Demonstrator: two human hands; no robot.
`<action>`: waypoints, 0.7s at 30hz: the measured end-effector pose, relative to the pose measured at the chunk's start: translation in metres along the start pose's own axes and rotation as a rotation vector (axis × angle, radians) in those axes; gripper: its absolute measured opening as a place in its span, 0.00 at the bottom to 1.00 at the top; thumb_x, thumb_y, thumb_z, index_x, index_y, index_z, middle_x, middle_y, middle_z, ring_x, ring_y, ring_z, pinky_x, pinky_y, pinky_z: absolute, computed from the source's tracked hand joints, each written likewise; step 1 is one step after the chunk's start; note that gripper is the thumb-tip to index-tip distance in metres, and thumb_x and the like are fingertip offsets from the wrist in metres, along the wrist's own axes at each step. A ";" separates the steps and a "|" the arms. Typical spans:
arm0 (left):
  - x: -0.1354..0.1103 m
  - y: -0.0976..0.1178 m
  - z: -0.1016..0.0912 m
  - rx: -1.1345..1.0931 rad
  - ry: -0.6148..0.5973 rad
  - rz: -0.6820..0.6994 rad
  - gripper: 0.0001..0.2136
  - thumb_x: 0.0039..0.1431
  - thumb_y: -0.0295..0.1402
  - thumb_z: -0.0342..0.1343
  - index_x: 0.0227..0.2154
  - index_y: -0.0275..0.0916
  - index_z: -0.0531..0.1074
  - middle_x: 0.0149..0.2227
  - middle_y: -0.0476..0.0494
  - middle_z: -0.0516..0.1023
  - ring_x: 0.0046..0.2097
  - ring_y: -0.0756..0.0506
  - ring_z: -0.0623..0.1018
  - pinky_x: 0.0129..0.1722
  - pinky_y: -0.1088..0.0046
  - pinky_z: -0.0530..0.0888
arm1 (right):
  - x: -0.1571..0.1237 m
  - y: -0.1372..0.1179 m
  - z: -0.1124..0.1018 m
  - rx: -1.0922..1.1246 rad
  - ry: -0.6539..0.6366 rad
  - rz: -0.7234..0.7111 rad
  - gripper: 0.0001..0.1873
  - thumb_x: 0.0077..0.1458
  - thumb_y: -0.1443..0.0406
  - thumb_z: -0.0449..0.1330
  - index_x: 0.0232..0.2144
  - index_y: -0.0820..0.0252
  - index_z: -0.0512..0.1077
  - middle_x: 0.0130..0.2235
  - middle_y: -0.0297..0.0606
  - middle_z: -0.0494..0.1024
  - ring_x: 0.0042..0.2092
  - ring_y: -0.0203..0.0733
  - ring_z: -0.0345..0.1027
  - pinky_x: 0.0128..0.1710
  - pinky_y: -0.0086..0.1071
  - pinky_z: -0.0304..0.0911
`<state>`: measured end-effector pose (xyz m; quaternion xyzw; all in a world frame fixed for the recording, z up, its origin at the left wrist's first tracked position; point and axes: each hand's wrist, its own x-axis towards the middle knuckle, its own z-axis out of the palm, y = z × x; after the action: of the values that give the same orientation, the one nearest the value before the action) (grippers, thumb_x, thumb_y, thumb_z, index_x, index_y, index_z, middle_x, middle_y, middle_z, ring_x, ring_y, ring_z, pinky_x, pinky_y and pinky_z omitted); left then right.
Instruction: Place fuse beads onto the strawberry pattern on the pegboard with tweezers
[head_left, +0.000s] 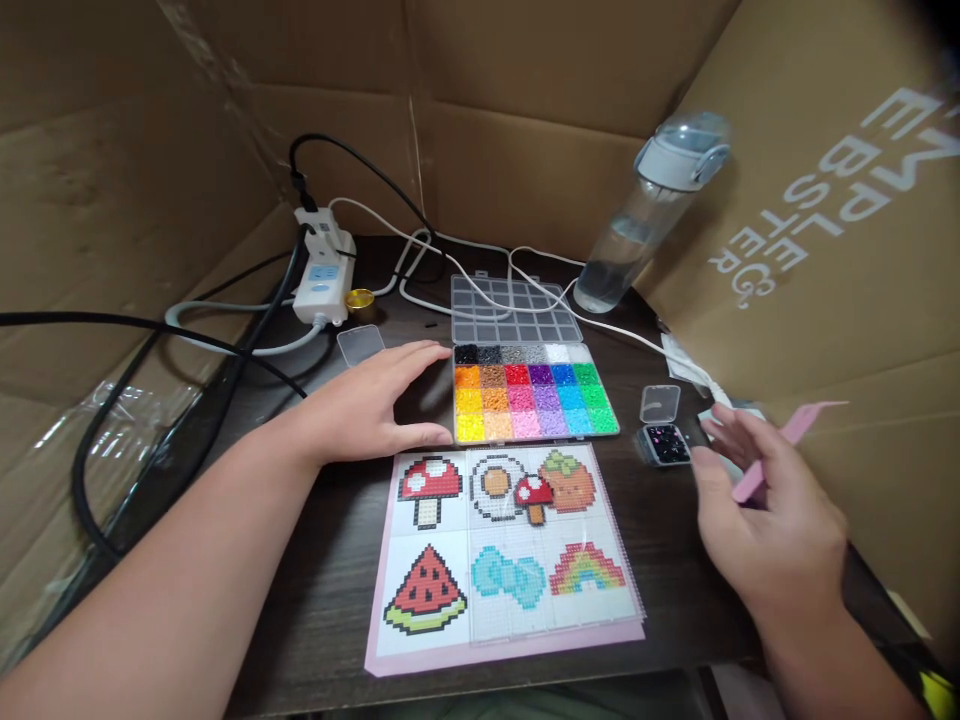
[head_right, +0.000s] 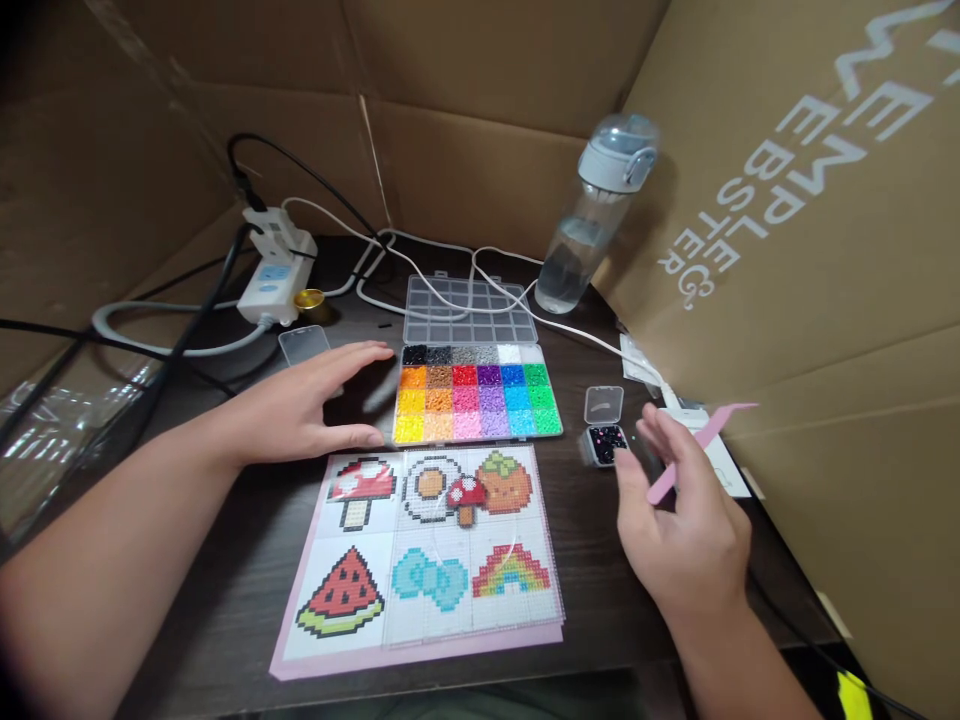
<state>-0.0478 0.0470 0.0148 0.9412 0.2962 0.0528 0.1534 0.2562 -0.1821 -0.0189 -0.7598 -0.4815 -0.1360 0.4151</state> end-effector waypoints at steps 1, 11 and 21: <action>0.000 -0.001 0.000 0.000 -0.003 -0.007 0.45 0.52 0.60 0.55 0.66 0.40 0.52 0.68 0.37 0.57 0.66 0.37 0.61 0.64 0.59 0.63 | 0.002 -0.002 0.000 -0.073 -0.021 0.024 0.30 0.56 0.57 0.63 0.58 0.61 0.67 0.53 0.50 0.78 0.51 0.56 0.76 0.53 0.50 0.69; -0.002 -0.005 -0.001 0.018 -0.001 -0.009 0.46 0.52 0.60 0.55 0.67 0.40 0.51 0.68 0.37 0.57 0.67 0.36 0.61 0.65 0.58 0.61 | 0.007 -0.006 0.007 -0.395 -0.324 0.260 0.51 0.48 0.47 0.65 0.66 0.63 0.53 0.56 0.56 0.75 0.56 0.68 0.69 0.47 0.54 0.69; -0.002 -0.007 -0.002 0.029 -0.020 -0.020 0.48 0.51 0.61 0.56 0.68 0.40 0.48 0.70 0.36 0.51 0.69 0.35 0.56 0.67 0.57 0.58 | 0.006 -0.001 0.011 -0.426 -0.369 0.217 0.48 0.52 0.47 0.61 0.66 0.64 0.51 0.58 0.59 0.71 0.56 0.66 0.70 0.46 0.51 0.69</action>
<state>-0.0536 0.0513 0.0143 0.9408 0.3050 0.0376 0.1433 0.2567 -0.1698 -0.0217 -0.8888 -0.4254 -0.0483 0.1637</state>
